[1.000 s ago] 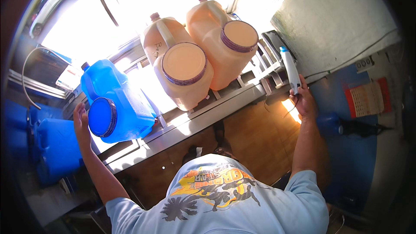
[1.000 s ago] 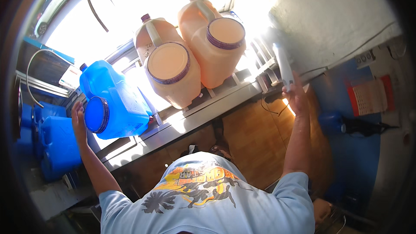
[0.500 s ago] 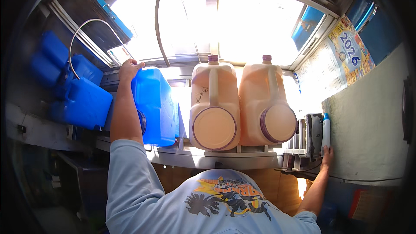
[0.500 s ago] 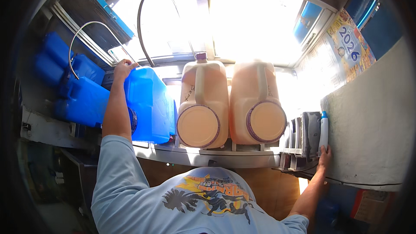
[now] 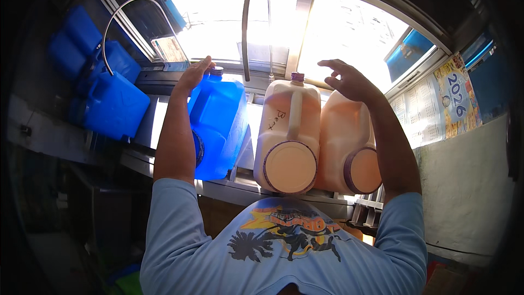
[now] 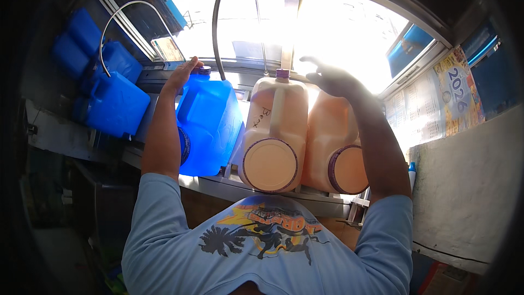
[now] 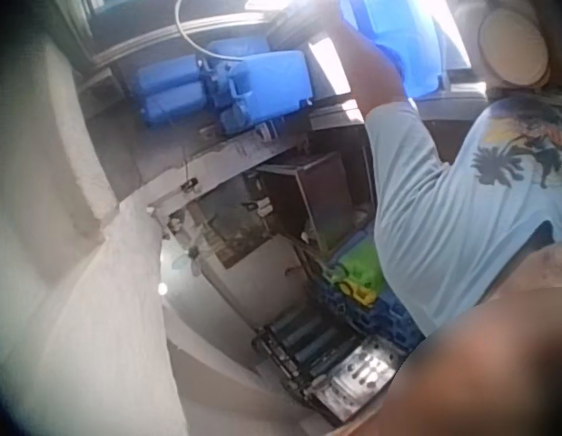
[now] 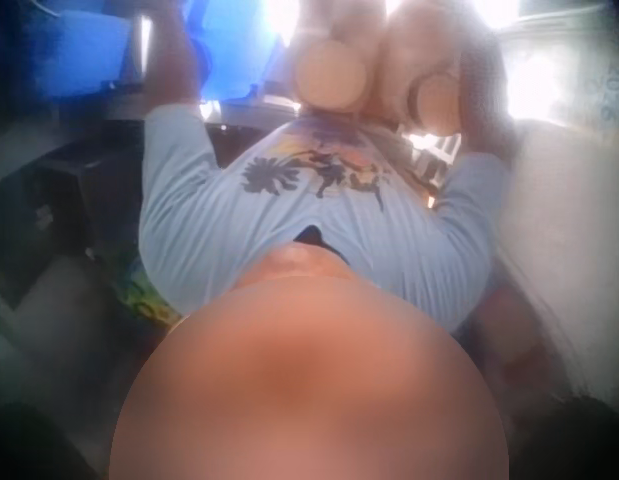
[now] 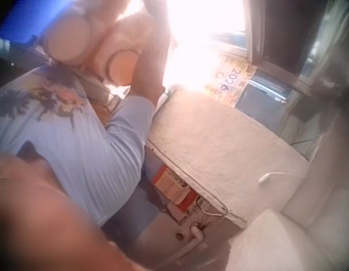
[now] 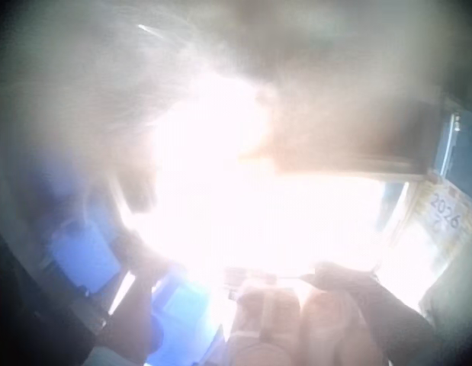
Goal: The person uses a handheld electric pump to fill several large plastic jugs with liquid from a tap. After filling, the person moves the jugs to the floor and then rinses a large transparent bottle under running water in a sink.
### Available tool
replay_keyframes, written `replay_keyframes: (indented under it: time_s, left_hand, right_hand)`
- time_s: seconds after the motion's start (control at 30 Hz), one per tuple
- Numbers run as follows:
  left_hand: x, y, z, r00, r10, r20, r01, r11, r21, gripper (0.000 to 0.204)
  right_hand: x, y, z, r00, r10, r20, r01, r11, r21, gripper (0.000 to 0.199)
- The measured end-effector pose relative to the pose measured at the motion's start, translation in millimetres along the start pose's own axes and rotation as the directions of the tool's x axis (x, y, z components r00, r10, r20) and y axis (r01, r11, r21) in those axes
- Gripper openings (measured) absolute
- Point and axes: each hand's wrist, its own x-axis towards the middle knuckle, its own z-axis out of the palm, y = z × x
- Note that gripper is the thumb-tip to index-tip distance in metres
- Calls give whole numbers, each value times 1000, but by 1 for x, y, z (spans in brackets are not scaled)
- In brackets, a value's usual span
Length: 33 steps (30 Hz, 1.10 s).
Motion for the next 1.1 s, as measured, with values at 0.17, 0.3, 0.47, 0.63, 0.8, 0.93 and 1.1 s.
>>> replay_keyframes:
  time_s: [0.17,0.3,0.47,0.63,0.8,0.93,1.1]
  left_hand:
    - [-19,35,38,991,81,108,-91,991,100,50]
    - [-26,60,63,969,57,239,-137,933,332,47]
    - [-32,76,67,945,106,310,-194,944,266,57]
    - [-32,72,66,946,193,260,-277,899,340,60]
    - [-27,63,64,943,131,305,-200,957,209,52]
    - [-24,61,65,935,191,298,-286,903,321,52]
    - [-25,65,67,946,78,314,-146,969,198,56]
  right_hand:
    - [92,-25,30,886,52,461,-19,997,-76,41]
    - [116,-32,30,787,300,539,-205,951,-230,43]
    - [120,-37,22,704,326,631,-128,932,-338,43]
    - [131,-29,22,670,347,657,-115,922,-370,48]
    - [143,-24,36,717,283,637,-102,947,-305,57]
    - [144,-22,37,670,420,612,-148,884,-444,52]
    - [143,-18,30,724,269,635,-82,948,-308,56]
